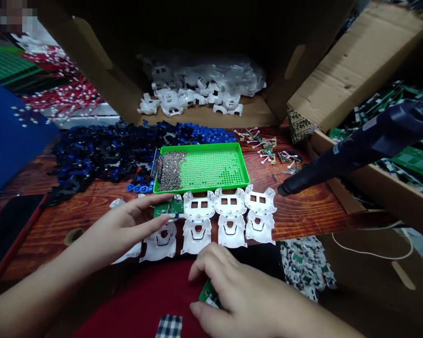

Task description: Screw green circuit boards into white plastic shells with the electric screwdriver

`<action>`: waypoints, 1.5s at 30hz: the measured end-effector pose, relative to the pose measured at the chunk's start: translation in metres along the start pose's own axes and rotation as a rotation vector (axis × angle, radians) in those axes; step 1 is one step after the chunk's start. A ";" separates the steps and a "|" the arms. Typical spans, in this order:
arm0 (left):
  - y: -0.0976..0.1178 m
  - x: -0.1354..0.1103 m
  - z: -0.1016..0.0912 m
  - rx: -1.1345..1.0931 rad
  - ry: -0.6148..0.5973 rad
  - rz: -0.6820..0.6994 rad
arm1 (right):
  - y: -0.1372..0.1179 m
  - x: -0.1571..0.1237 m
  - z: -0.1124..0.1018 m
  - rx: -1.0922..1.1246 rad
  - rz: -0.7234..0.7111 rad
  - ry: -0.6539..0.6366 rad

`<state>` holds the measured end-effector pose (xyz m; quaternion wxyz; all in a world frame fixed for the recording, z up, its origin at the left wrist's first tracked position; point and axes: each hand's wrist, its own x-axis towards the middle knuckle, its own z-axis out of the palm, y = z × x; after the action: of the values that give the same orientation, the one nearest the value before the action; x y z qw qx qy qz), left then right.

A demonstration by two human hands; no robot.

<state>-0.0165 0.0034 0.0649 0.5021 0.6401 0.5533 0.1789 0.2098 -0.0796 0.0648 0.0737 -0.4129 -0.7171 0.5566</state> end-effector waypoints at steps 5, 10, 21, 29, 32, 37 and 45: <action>-0.004 0.020 0.010 0.622 -0.001 0.492 | 0.001 -0.017 0.002 -0.019 0.271 0.060; -0.010 0.035 0.020 0.760 0.023 0.659 | 0.009 -0.031 0.001 0.049 0.216 0.089; -0.006 0.045 0.031 0.825 0.170 0.670 | 0.007 -0.045 -0.020 -0.144 0.031 0.070; -0.012 0.046 0.037 0.782 0.138 0.602 | 0.030 -0.030 -0.033 -0.166 -0.105 0.586; -0.012 0.045 0.036 0.764 0.146 0.574 | 0.046 -0.006 -0.044 -0.398 -0.122 0.855; -0.013 0.043 0.034 0.737 0.152 0.546 | 0.066 0.030 -0.058 -0.871 -0.168 0.703; -0.015 0.044 0.035 0.724 0.152 0.502 | 0.078 0.037 -0.061 -0.891 -0.179 0.573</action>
<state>0.0174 0.0253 0.0221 0.1446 0.8741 0.4430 0.1368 0.2602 -0.0062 0.0071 0.1311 -0.4768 -0.8675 0.0549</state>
